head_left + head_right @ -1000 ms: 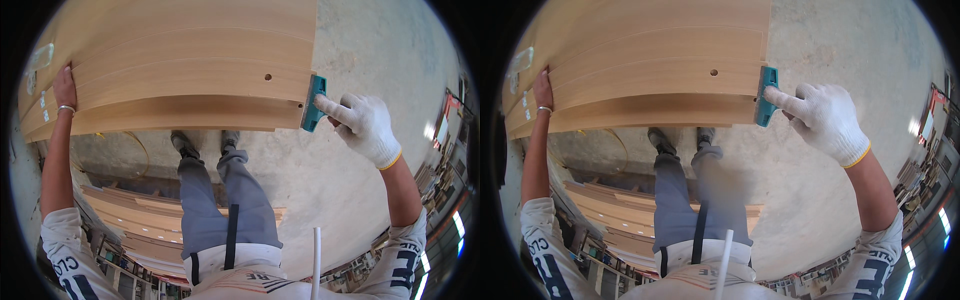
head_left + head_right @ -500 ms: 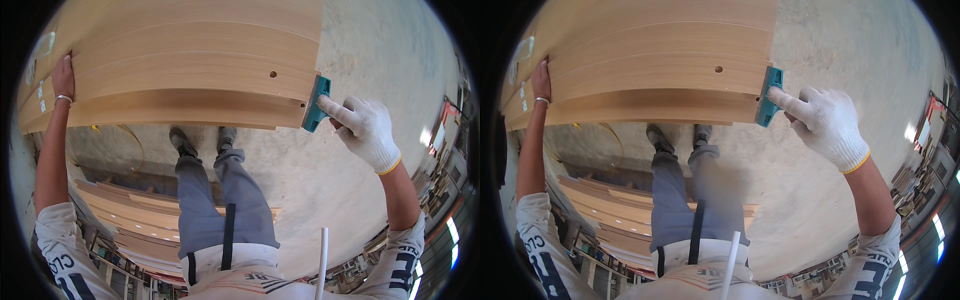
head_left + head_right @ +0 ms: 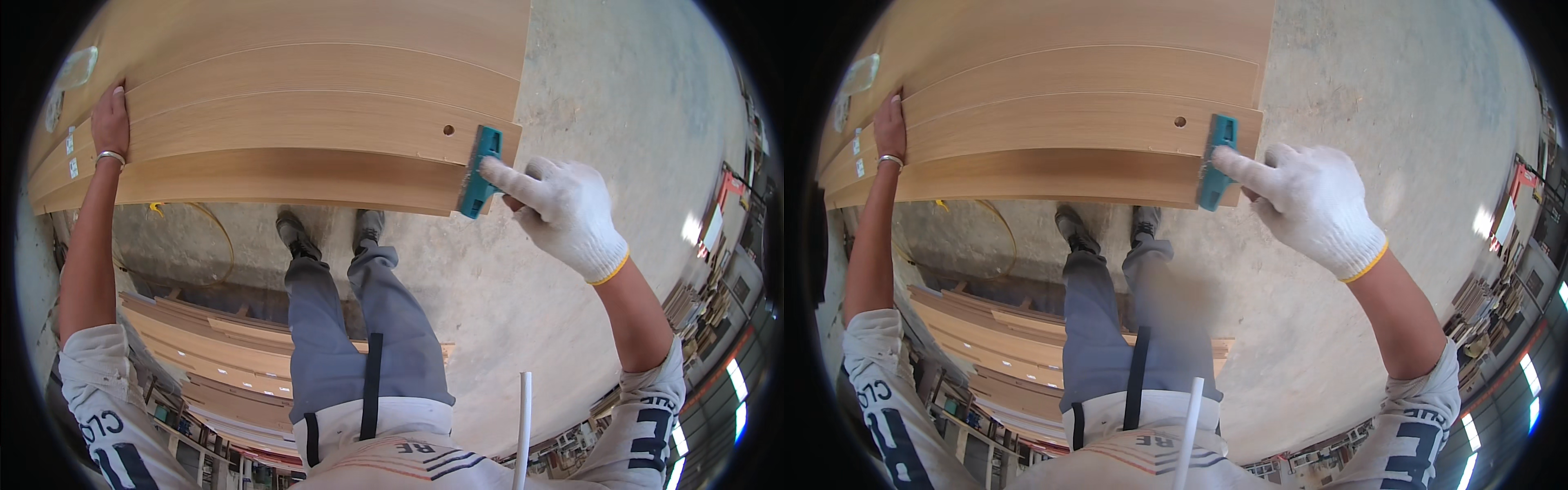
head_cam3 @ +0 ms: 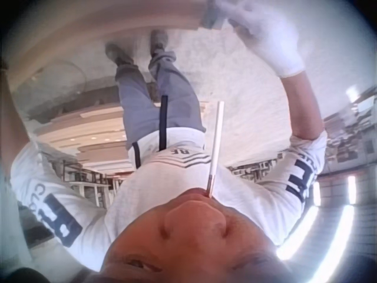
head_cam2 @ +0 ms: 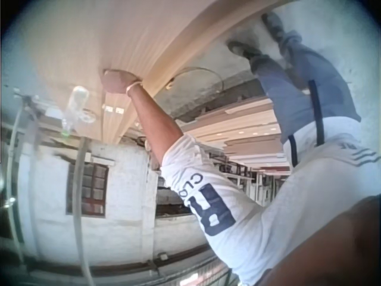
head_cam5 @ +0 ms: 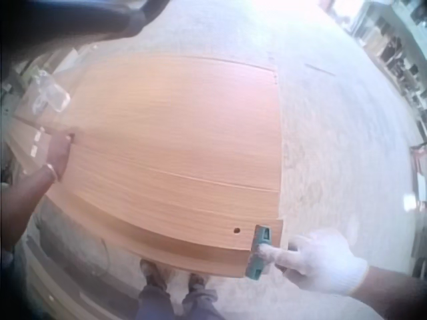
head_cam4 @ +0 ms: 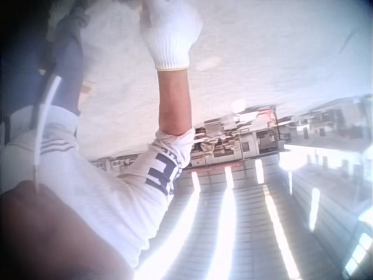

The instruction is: The person wipes a large wooden panel with a cloth, then uses a handheld scraper to remove residue from the surface. They repeat the wiping and scraping steps across different areas of the panel.

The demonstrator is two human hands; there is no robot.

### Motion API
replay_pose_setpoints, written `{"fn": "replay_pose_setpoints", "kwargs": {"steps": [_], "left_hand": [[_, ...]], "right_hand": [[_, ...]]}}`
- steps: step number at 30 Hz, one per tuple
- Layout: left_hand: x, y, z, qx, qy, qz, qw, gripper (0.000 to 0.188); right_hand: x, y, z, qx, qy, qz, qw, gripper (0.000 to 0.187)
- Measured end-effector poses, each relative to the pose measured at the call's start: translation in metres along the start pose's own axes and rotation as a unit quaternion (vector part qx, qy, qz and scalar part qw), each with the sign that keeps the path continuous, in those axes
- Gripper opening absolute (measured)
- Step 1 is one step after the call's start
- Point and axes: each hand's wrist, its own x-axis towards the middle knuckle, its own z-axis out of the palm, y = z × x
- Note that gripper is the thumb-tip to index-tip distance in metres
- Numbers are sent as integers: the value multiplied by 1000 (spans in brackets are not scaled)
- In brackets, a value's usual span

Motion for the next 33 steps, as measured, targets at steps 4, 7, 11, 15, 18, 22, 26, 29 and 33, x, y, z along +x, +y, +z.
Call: {"fn": "replay_pose_setpoints", "kwargs": {"steps": [4, 7, 11, 15, 18, 22, 26, 29, 33], "left_hand": [[2, 2, 3, -9, -3, 6, 1000, 48], [1, 4, 2, -28, -5, -11, 1000, 48], [3, 0, 2, -24, -2, -4, 1000, 49], [0, -2, -1, -1, -3, -5, 1000, 50], [1, 7, -2, -10, -6, -12, 1000, 50], [-3, 24, -4, -11, 2, -23, 1000, 50], [-2, 30, -11, -12, -6, -26, 1000, 49], [-5, 32, -11, -1, -12, -35, 999, 48], [-5, 32, -8, 5, 4, -32, 999, 47]], "right_hand": [[-34, 21, -3, -17, -8, 10, 1000, 65], [-38, 22, -2, -15, -7, 8, 1000, 65], [-35, 18, 0, -28, 7, 10, 1000, 53], [-12, 4, 4, -8, 11, -5, 1000, 53], [9, -6, 6, -4, 2, -5, 1000, 53], [34, -20, 5, -6, 4, -21, 1000, 61], [53, -31, 1, -15, -7, -34, 999, 53], [47, -25, 0, -13, 0, -38, 999, 53], [25, -13, -2, -19, -10, -17, 1000, 47]]}}
